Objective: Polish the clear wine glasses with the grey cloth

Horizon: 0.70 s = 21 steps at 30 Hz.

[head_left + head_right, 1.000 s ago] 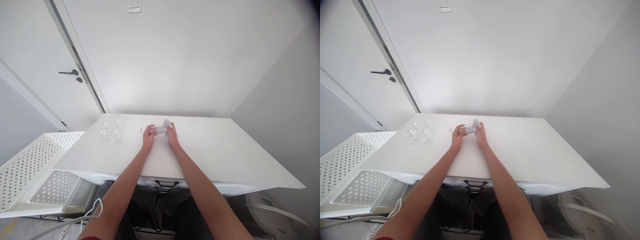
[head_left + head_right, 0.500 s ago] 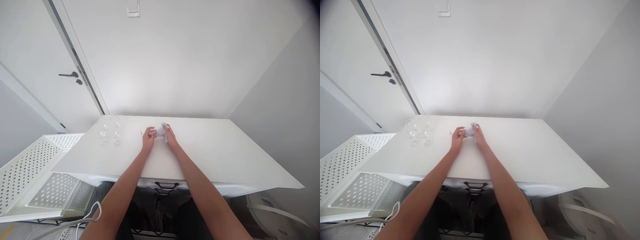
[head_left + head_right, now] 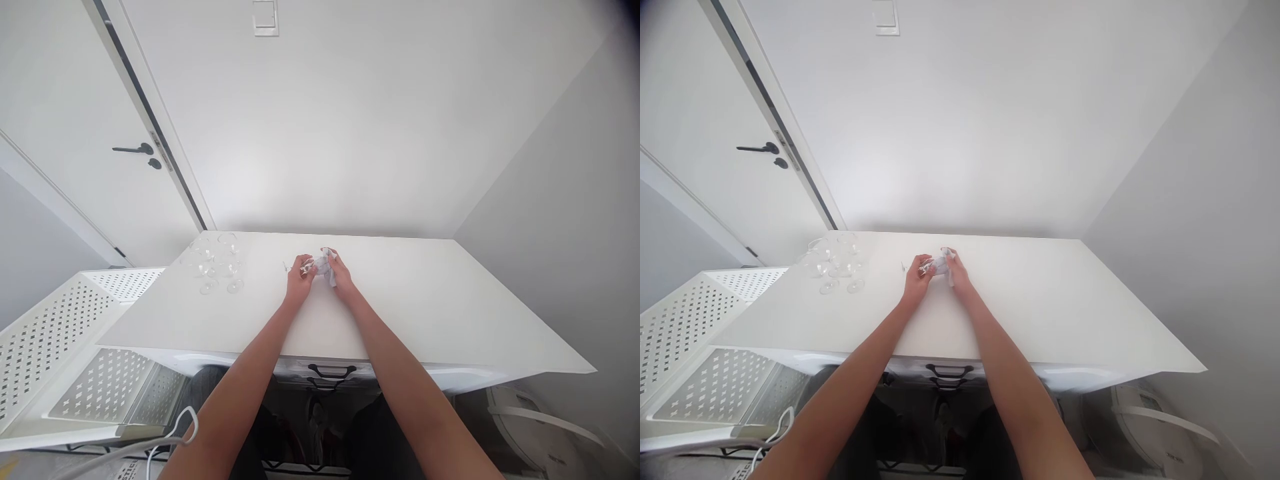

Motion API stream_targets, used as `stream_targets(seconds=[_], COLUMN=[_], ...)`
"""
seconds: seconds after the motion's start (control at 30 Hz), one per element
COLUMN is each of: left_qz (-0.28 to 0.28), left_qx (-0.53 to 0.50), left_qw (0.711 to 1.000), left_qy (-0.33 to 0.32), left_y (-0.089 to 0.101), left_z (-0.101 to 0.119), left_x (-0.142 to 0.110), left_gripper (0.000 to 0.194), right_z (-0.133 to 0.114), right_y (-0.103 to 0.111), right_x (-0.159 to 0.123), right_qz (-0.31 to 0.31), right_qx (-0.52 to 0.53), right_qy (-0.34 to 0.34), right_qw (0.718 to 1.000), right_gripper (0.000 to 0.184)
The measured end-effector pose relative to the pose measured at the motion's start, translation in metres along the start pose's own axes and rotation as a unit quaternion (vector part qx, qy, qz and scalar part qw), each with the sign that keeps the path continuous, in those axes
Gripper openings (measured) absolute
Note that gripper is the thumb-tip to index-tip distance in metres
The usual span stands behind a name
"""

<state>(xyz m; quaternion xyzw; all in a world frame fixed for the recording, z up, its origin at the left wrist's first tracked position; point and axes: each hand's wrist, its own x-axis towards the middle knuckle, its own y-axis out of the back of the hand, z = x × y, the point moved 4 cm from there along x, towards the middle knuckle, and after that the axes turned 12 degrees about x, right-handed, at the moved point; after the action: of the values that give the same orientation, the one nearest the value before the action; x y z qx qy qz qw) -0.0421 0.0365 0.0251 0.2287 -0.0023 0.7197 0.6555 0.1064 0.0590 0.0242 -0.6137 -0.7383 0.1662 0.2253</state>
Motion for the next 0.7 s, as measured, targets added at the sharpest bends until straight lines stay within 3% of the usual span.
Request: stream_targets(seconds=[0.3,0.47,0.53,0.7], left_qz=[0.025,-0.045,-0.046,-0.014], left_qx=[-0.010,-0.044,-0.044,-0.006], left_qw=[0.999,0.998,0.998,1.000], left_qy=[0.025,-0.004,-0.007,-0.021], left_y=[0.002,-0.005,-0.005,0.000], left_z=[-0.004,-0.003,-0.003,-0.001], left_x=[-0.001,0.004,0.004,0.001], left_gripper=[0.038,0.041,0.042,0.041], right_z=[-0.001,-0.007,-0.006,-0.003], right_y=[0.006,0.001,0.000,0.003], right_x=[0.005,-0.001,-0.001,0.006], right_qz=[0.080,-0.009,-0.031,0.014], right_qx=[0.010,0.038,0.048,0.055], right_qy=[0.039,-0.028,-0.042,0.017], right_qw=[0.996,0.999,0.998,0.998], right_gripper=[0.041,0.050,0.048,0.044])
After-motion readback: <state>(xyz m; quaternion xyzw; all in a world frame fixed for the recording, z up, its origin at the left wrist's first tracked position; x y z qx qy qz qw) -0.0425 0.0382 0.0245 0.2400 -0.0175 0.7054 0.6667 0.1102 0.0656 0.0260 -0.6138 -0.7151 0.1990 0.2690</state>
